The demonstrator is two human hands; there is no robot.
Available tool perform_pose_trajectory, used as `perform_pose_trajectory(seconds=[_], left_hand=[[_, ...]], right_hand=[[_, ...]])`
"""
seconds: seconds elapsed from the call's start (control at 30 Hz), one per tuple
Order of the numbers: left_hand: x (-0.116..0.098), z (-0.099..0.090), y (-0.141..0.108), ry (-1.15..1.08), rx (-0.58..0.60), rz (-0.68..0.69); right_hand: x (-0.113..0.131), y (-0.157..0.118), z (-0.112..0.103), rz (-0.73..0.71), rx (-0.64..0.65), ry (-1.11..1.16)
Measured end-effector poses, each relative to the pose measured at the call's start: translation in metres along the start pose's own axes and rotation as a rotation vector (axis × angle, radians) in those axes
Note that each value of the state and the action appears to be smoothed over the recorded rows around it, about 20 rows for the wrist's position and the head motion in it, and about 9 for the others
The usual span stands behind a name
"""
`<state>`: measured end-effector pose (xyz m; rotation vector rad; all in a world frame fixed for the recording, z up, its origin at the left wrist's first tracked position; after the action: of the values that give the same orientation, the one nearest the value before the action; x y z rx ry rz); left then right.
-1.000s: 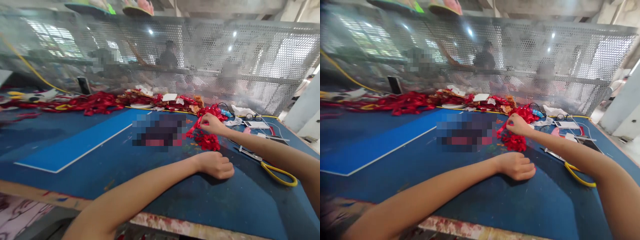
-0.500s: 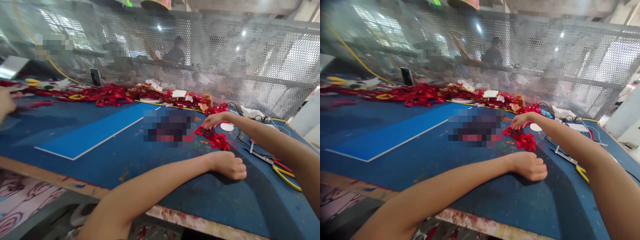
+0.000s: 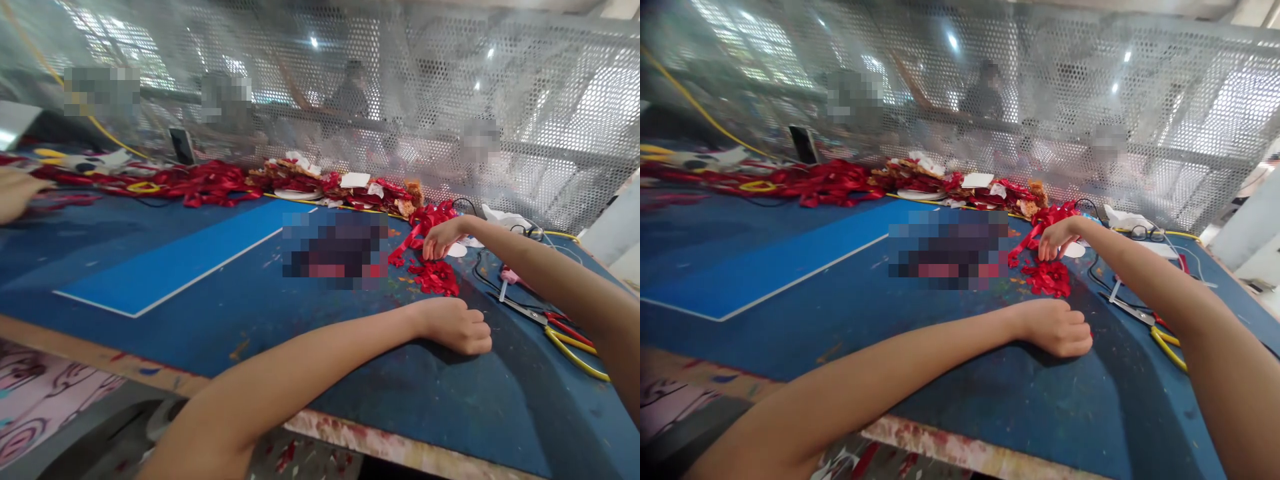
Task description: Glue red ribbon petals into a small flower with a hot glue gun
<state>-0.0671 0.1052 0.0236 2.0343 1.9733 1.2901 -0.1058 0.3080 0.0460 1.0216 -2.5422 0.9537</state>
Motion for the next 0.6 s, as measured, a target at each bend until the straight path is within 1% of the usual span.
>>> perform_pose_trajectory(seconds=[0.17, 0.3, 0.4, 0.5, 0.6], left_hand=[[0.000, -0.003, 0.000, 0.001, -0.032, 0.007], [-0.009, -0.011, 0.008, 0.044, -0.017, 0.098], [-0.017, -0.017, 0.014, 0.086, -0.024, 0.151], [-0.020, -0.019, 0.017, 0.093, -0.023, 0.150], [-0.018, -0.017, 0.016, 0.085, -0.017, 0.133]], right_hand=[[0.000, -0.001, 0.003, 0.006, 0.015, -0.020], [0.005, -0.006, 0.008, 0.031, 0.064, -0.024], [0.008, -0.012, 0.014, 0.061, 0.126, -0.029], [0.009, -0.017, 0.018, 0.076, 0.193, -0.028], [0.011, -0.015, 0.015, 0.031, 0.175, 0.001]])
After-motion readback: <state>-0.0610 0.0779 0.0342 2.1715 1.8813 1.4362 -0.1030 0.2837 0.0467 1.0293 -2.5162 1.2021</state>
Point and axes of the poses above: each hand's wrist, its own y-axis towards the middle knuckle, its own z-axis out of the palm, x = y × z, the point moved 6 cm from there along y, towards the middle knuckle, and after that the axes turned 14 degrees about -x, right-handed, at the moved point
